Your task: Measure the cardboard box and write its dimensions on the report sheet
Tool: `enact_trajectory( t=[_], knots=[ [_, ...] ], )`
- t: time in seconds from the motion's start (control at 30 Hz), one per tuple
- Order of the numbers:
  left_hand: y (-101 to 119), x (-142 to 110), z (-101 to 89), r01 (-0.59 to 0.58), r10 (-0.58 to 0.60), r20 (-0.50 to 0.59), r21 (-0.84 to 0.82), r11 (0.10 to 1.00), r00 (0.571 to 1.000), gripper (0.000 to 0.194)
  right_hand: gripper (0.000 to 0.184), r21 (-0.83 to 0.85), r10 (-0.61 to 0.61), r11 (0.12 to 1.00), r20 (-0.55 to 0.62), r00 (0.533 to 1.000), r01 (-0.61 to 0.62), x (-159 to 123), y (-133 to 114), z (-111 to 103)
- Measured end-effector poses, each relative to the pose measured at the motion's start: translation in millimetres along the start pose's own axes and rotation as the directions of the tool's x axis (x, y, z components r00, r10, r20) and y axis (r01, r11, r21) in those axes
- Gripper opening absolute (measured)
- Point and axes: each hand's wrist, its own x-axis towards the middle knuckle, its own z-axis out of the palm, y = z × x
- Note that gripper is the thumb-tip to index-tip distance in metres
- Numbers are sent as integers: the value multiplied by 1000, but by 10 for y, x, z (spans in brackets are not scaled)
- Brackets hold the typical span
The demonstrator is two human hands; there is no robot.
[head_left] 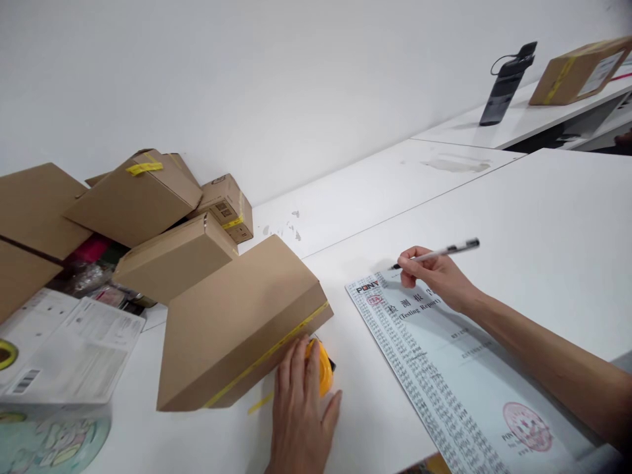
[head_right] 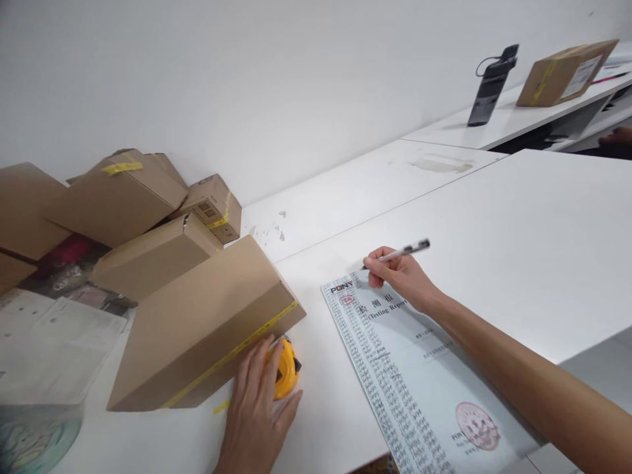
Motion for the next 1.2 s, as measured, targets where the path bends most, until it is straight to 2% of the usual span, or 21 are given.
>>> enact_trajectory(
  t=[0.07,0.13,0.23,0.33,0.4,0.53,0.73,0.87,1.0,1.2],
  knots=[
    [267,134,-47,-99,98,-40,-35,994,994,52,52,-26,5,1000,-40,999,-6,19,52,76],
    [589,311,-2,-190,191,-11,-128,973,982,46,46,57,39,998,-13,999,-39,36,107,138],
    [1006,630,237,-196,227,158,-187,963,961,52,39,211,69,974,66,995,-81,43,163,198],
    [1203,918,531,-122,168,338,-152,981,926,65,43,152,39,987,42,998,-45,32,185,220],
    [1220,1032,671,-76,128,397,-144,987,909,72,43,40,16,999,3,1000,-16,27,199,215],
    [1151,1067,780,-63,135,382,-196,979,914,77,42,-74,-36,997,0,999,36,59,268,196],
    [1122,1010,805,-60,140,368,-220,974,919,78,43,2,-45,999,11,999,45,133,393,217],
    [1131,1007,815,-88,146,317,-191,978,937,76,31,-163,-33,986,-13,999,30,98,354,228],
    [1134,1024,798,-93,148,316,-182,979,937,77,24,-341,-65,938,10,998,65,43,283,231],
    [1137,1043,762,-99,146,306,-163,982,941,77,21,-397,-78,915,9,997,75,36,302,234]
  ],
)
